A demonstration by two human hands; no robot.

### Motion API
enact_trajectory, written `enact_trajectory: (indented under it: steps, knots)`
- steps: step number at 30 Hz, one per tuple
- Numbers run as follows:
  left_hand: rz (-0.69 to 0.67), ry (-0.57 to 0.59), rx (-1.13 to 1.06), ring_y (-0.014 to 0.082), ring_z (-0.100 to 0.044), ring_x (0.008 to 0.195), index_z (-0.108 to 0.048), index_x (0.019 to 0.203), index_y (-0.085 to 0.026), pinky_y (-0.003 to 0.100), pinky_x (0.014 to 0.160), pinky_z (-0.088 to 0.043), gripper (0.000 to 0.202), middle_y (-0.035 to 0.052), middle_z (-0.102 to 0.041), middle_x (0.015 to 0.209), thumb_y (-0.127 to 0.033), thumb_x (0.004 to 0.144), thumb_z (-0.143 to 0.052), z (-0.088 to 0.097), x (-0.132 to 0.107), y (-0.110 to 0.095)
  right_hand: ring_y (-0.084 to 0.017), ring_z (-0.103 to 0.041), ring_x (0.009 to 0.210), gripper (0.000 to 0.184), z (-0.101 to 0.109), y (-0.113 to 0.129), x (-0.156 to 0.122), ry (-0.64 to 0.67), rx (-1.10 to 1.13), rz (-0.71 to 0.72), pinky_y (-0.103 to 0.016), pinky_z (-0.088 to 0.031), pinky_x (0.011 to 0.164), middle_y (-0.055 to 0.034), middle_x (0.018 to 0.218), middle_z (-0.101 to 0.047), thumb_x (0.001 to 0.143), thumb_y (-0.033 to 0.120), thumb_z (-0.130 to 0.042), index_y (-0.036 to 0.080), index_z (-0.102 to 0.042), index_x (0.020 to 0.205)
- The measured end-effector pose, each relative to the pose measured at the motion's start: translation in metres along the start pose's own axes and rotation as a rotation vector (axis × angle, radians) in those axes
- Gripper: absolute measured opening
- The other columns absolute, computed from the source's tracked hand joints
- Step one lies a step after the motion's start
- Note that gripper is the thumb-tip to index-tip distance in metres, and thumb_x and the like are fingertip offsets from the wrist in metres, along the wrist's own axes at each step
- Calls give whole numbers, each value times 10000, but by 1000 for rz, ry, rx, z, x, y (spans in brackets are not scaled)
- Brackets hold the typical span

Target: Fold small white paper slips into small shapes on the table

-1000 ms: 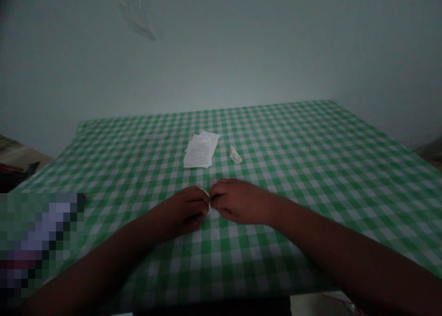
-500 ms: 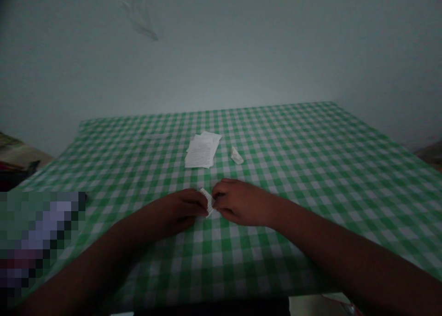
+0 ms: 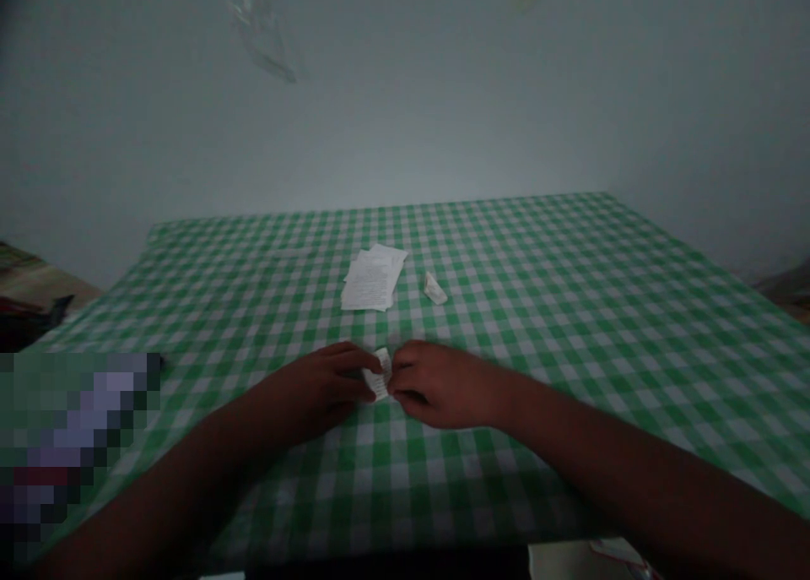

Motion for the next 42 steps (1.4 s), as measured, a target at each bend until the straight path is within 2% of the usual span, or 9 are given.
enact_trajectory:
  steps: [5, 8, 11, 14, 20, 26, 32, 39, 42]
  knots:
    - [13, 29, -88, 186, -559, 1181, -695, 1041, -224, 352, 1025, -459, 370, 43, -601, 1274, 18, 798, -554, -1, -5, 4, -203, -568, 1008, 228, 6, -2, 1, -113, -77, -1, -371, -481, 895, -109, 1049, -650, 916, 136, -515, 133, -653, 1098]
    - [29, 47, -124, 180, -571, 1169, -697, 1064, -231, 338, 1020, -461, 406, 47, -577, 1306, 30, 791, -547, 1, -7, 6, -213, -548, 1065, 251, 3, 4, 3, -71, -161, 86, -402, -445, 969, -116, 1137, -649, 921, 134, -507, 122, -641, 1133]
    - [52, 70, -86, 192, -566, 1134, -712, 1066, -256, 355, 1005, -458, 428, 50, -596, 1222, 28, 780, -567, 6, -8, 6, -216, -551, 1055, 230, -2, 8, 5, -20, -215, 121, -407, -435, 977, -103, 1147, -665, 926, 147, -510, 130, -659, 1100]
    - [89, 66, -40, 213, -551, 1104, -717, 1068, -293, 388, 980, -461, 427, 44, -600, 1157, -6, 777, -595, 12, -10, 5, -227, -549, 1068, 233, -2, 8, 5, -29, -234, 103, -416, -439, 971, -97, 1151, -672, 935, 192, -520, 143, -660, 1113]
    - [124, 60, -76, 204, -559, 1113, -707, 1100, -294, 382, 1004, -457, 487, 43, -574, 1225, 12, 748, -569, 15, -14, 4, -218, -547, 1115, 226, -3, 7, 6, -47, -213, 108, -422, -421, 1014, -93, 1174, -672, 935, 196, -524, 145, -660, 1107]
    - [121, 56, -102, 212, -554, 1152, -699, 1118, -295, 386, 1014, -463, 491, 48, -560, 1269, 4, 752, -563, 14, -17, 5, -208, -540, 1147, 280, -4, 3, 4, -71, -149, 55, -418, -429, 1017, -78, 1170, -679, 929, 192, -536, 163, -614, 1196]
    - [142, 70, -103, 221, -538, 1201, -692, 1135, -289, 402, 1049, -446, 505, 56, -535, 1320, 8, 745, -568, 11, -17, 5, -218, -536, 1171, 267, -4, 5, 4, -55, -166, 68, -429, -418, 1035, -91, 1179, -677, 935, 190, -517, 152, -631, 1173]
    - [127, 43, -113, 225, -543, 1198, -691, 1115, -271, 397, 1027, -458, 485, 63, -546, 1310, -2, 725, -588, 15, -18, 2, -212, -540, 1169, 299, -3, 5, 5, -70, -166, 70, -434, -432, 1023, -89, 1187, -678, 925, 186, -532, 155, -612, 1211]
    - [131, 34, -72, 220, -579, 1113, -700, 1056, -235, 397, 996, -466, 315, 73, -589, 1225, -79, 802, -594, 16, -13, 0, -219, -538, 1172, 287, -4, 4, 5, -62, -172, 80, -440, -426, 1024, -90, 1211, -666, 942, 191, -505, 157, -618, 1203]
Point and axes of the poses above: each hand's wrist, its own x-axis towards the middle knuckle, its own z-axis out of the back of the hand, y = z × x, the point moved 6 cm from there along x, towards the middle knuckle
